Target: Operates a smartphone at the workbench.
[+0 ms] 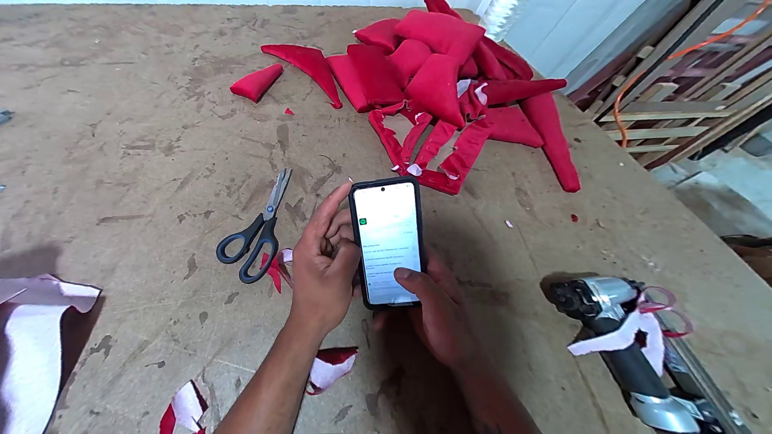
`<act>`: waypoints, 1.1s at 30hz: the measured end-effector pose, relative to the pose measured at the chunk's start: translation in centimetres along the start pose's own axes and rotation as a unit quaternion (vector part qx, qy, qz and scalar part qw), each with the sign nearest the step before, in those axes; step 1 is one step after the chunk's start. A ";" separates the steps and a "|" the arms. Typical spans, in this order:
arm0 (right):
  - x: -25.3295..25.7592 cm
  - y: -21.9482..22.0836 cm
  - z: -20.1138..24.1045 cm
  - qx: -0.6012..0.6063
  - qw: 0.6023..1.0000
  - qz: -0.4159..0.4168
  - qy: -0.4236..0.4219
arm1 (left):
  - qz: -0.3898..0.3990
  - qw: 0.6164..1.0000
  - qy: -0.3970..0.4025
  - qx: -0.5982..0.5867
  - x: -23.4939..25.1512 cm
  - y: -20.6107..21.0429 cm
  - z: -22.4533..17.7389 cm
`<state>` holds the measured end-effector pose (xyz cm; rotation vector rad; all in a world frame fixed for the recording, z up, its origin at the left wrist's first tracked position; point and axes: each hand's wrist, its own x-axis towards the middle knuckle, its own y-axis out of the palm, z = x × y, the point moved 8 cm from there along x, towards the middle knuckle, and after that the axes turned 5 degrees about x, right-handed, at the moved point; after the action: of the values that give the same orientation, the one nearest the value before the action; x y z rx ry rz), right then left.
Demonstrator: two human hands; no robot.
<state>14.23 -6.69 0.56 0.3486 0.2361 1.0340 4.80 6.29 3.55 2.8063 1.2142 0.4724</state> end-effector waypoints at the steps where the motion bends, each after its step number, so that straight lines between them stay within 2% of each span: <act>1: 0.0 0.0 0.0 0.003 1.000 0.002 0.001 | 0.001 1.000 0.001 0.000 0.0 0.0 0.0; 9: -0.1 0.1 0.0 -0.013 1.000 -0.013 0.022 | 0.003 1.000 0.004 -0.001 0.0 0.1 -0.1; 33: -0.1 -0.3 -0.2 -0.018 1.000 -0.015 0.012 | -0.004 1.000 -0.008 0.001 -0.1 -0.1 0.1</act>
<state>14.33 -6.88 0.23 0.3008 0.2430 1.0121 4.71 6.32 3.46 2.8001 1.2229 0.4465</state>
